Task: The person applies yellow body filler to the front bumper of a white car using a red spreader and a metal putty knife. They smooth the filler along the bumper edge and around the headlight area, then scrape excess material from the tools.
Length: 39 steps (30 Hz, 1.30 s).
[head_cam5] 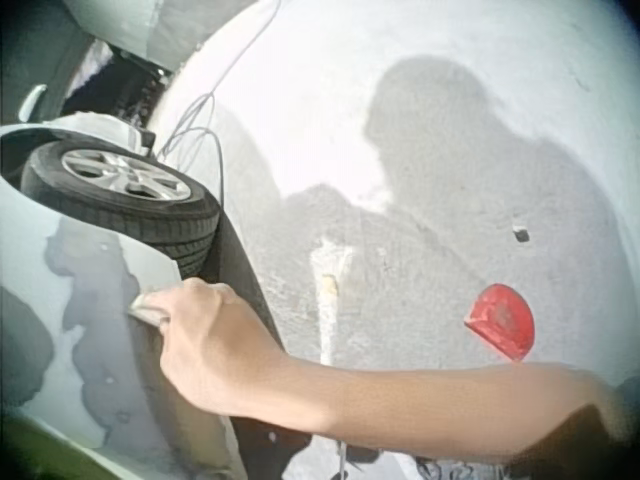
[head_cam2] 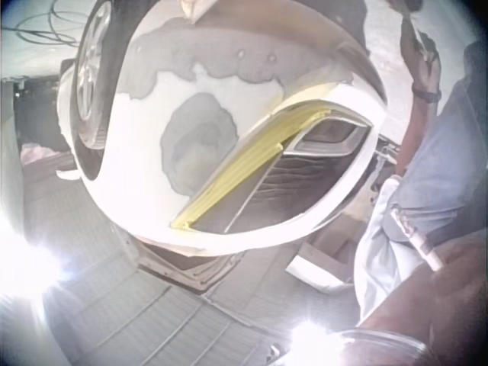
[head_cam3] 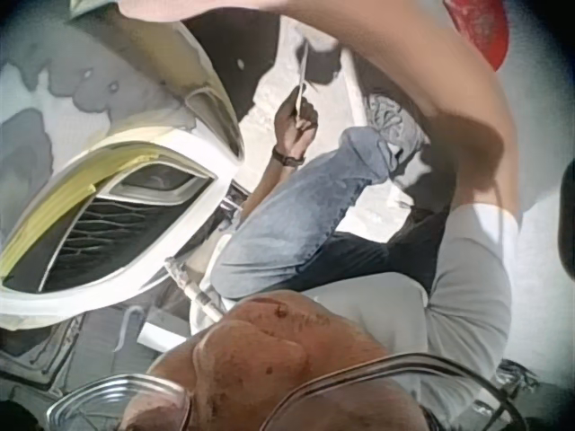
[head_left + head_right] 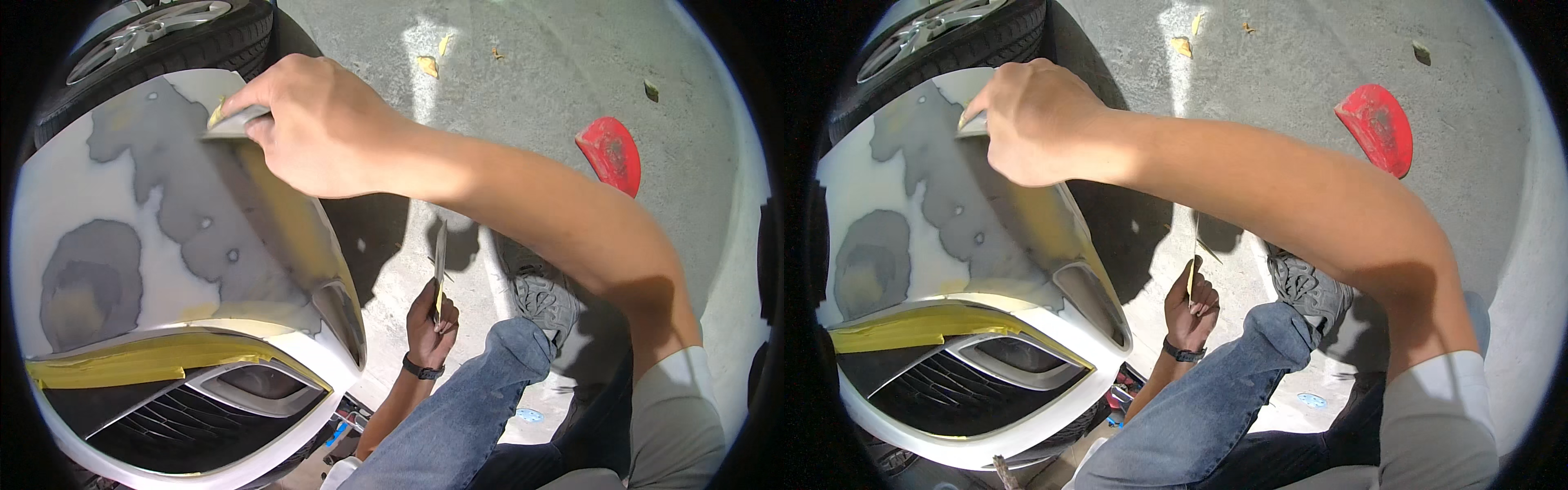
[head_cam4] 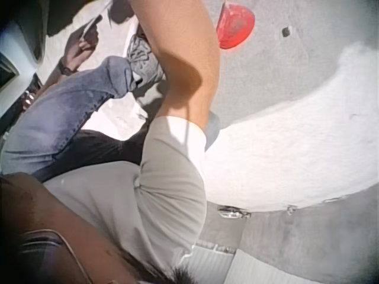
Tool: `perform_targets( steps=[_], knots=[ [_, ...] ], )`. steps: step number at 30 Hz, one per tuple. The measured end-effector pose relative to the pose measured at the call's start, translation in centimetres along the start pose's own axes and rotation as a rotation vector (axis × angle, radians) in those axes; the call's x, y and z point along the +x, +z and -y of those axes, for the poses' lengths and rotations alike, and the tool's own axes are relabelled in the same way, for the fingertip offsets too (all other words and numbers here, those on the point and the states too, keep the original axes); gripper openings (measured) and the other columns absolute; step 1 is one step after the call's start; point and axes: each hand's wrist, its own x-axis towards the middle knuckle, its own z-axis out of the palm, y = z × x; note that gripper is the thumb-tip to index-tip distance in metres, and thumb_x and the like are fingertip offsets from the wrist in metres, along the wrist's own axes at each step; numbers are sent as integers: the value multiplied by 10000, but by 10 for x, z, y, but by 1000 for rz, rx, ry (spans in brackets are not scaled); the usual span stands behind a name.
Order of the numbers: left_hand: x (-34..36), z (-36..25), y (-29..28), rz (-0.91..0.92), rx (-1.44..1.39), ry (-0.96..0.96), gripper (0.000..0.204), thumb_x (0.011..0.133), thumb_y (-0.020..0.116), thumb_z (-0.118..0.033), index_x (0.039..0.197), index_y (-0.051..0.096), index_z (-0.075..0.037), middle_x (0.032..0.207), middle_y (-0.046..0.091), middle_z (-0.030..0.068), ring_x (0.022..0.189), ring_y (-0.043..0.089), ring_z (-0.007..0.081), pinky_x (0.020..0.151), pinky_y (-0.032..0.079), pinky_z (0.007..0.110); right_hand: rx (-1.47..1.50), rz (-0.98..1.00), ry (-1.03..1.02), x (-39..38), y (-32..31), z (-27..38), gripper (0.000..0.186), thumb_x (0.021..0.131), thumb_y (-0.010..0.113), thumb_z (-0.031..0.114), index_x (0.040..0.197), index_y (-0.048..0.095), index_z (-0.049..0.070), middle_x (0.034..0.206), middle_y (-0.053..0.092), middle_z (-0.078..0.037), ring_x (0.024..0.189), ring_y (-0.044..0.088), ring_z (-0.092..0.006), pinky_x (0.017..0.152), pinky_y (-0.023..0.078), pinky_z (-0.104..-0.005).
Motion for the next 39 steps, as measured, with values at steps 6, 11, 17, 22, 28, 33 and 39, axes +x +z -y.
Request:
perform_targets(
  steps=[6,11,17,22,28,33,39],
  knots=[
    [0,3,3,46,-16,-42,322,1120,432,-240,878,550,-63,554,374,3,473,334,111,485,302,266,81,-163,53,-15,-75,-1,327,989,640,171,1288,642,39,950,727,-193,851,708,-260,798,547,-389],
    [-4,-3,44,388,-32,-19,278,1124,412,-261,1016,596,-82,544,400,-23,454,347,92,491,305,262,179,-185,503,-90,-109,25,466,931,706,189,1305,605,-72,1108,720,-150,1013,668,-182,895,519,-328],
    [-37,1,148,609,234,145,233,1112,447,-250,1001,571,-87,580,447,-26,477,414,99,507,342,276,86,-404,358,-150,-157,80,563,961,688,223,1406,543,-90,1132,710,-140,1017,634,-144,891,508,-286],
    [-104,-5,198,813,212,249,194,1111,441,-208,1062,567,-68,657,501,-28,479,409,84,490,349,244,-142,-340,206,-198,-163,152,540,922,725,230,1365,592,-51,1127,684,-116,1021,626,-155,901,505,-294],
    [-168,11,180,810,302,259,192,1102,483,-211,1093,598,-57,795,621,10,546,535,89,514,440,230,158,-381,36,-228,-178,203,467,995,696,187,1380,565,-42,1015,662,-63,926,615,-118,838,497,-250],
    [-208,15,180,824,218,543,269,1101,502,-229,1252,624,-42,791,636,-31,558,489,30,486,361,214,-247,-257,63,-277,-171,244,512,920,749,184,1357,593,-31,1128,653,-107,1021,616,-193,946,473,-297],
    [-284,24,174,860,1076,1302,283,1086,501,-170,1278,624,-2,675,561,59,573,515,117,553,403,308,-673,-482,-307,-292,-224,306,469,898,720,194,1271,590,-59,947,577,-196,804,591,-388,732,486,-442]
  ],
)
